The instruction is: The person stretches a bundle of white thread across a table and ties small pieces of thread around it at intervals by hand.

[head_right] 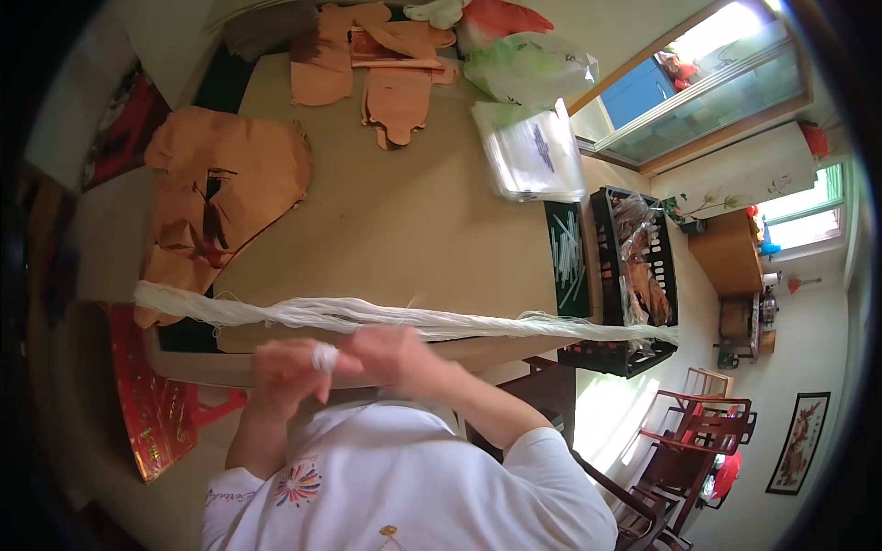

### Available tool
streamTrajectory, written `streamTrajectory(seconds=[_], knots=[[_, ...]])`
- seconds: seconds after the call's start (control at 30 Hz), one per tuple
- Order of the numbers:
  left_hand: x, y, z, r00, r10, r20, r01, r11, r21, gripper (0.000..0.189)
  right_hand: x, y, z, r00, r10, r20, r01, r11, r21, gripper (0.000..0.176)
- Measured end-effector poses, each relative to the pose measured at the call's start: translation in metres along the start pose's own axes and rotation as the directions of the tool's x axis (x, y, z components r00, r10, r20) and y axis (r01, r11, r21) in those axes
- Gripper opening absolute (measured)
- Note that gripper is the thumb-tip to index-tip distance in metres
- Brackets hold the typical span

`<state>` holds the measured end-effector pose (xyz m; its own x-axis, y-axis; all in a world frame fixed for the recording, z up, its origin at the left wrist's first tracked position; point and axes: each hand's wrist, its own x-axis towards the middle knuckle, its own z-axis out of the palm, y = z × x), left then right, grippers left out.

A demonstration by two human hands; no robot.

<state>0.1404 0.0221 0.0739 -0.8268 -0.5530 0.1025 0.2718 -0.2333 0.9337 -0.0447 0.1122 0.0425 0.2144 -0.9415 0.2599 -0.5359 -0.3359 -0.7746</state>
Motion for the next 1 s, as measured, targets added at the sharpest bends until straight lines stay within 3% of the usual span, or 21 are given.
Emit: streamTrajectory(seconds=[0.03,0.13,0.17,0.27,0.3,0.4,0.43,0.53,0.57,0.6,0.67,0.77,0.87,0.97,1.0], knots=[[-0.004,-0.014,-0.003,0.986,-0.008,-0.165,0.022,0.996,0.085,0.009,0.003,-0.011,0.009,0.986,-0.160,-0.052,0.162,0.986,0.034,0.016],[0.004,-0.016,-0.002,0.999,-0.015,0.035,-0.003,0.886,0.463,0.011,-0.009,-0.006,-0.003,0.953,0.006,-0.303,0.043,0.987,0.155,0.018],[0.000,-0.007,0.007,0.988,-0.118,0.101,0.072,0.926,0.372,0.009,-0.013,-0.002,0.000,0.969,0.007,-0.249,0.024,0.992,0.123,0.015],[-0.005,-0.014,0.012,0.995,-0.082,-0.064,0.079,0.995,-0.054,0.008,-0.019,0.009,0.016,0.995,0.009,-0.094,-0.007,1.000,0.016,0.010],[0.000,-0.021,0.012,0.979,-0.012,-0.201,0.027,0.997,0.073,0.010,-0.014,-0.008,0.014,0.997,-0.027,-0.078,0.034,0.995,0.098,0.011],[0.003,-0.029,0.004,0.999,-0.005,-0.039,0.026,0.836,0.548,0.008,-0.017,-0.004,0.003,0.944,0.112,-0.312,-0.079,0.990,0.118,0.010],[0.001,-0.022,0.006,0.994,-0.081,0.073,0.044,0.908,0.417,0.011,-0.014,0.003,-0.004,0.938,0.122,-0.325,-0.105,0.992,0.069,0.011],[0.000,-0.019,0.011,0.998,-0.057,-0.036,0.057,0.998,0.023,0.018,-0.013,0.003,0.006,0.970,0.106,-0.219,-0.084,0.991,0.104,0.013],[0.000,-0.027,0.010,0.995,0.021,-0.096,-0.012,0.995,0.101,0.030,-0.012,-0.006,0.011,0.964,0.143,-0.223,-0.110,0.982,0.153,0.011],[0.004,-0.032,0.011,0.985,0.139,-0.101,-0.097,0.936,0.338,0.027,-0.011,-0.010,0.010,0.960,0.163,-0.226,-0.130,0.979,0.154,0.010],[0.014,-0.037,0.013,0.933,0.359,-0.029,-0.223,0.638,0.737,0.022,-0.008,-0.011,0.007,0.952,0.202,-0.228,-0.169,0.973,0.154,0.009],[0.009,-0.043,0.004,0.962,0.249,-0.109,-0.092,0.675,0.732,0.008,-0.010,-0.007,0.005,0.930,0.270,-0.248,-0.250,0.962,0.111,0.009],[0.005,-0.042,0.009,0.982,-0.016,-0.191,0.123,0.817,0.564,0.005,-0.012,-0.002,0.005,0.899,0.331,-0.287,-0.304,0.943,0.135,0.010],[0.002,-0.049,0.010,0.958,-0.229,-0.170,0.246,0.965,0.085,0.011,-0.014,0.006,0.009,0.850,0.352,-0.391,-0.303,0.935,0.182,0.011],[0.002,-0.050,0.010,0.952,-0.253,-0.173,0.262,0.965,0.032,0.013,-0.014,0.008,0.010,0.831,0.352,-0.431,-0.293,0.935,0.199,0.012]])
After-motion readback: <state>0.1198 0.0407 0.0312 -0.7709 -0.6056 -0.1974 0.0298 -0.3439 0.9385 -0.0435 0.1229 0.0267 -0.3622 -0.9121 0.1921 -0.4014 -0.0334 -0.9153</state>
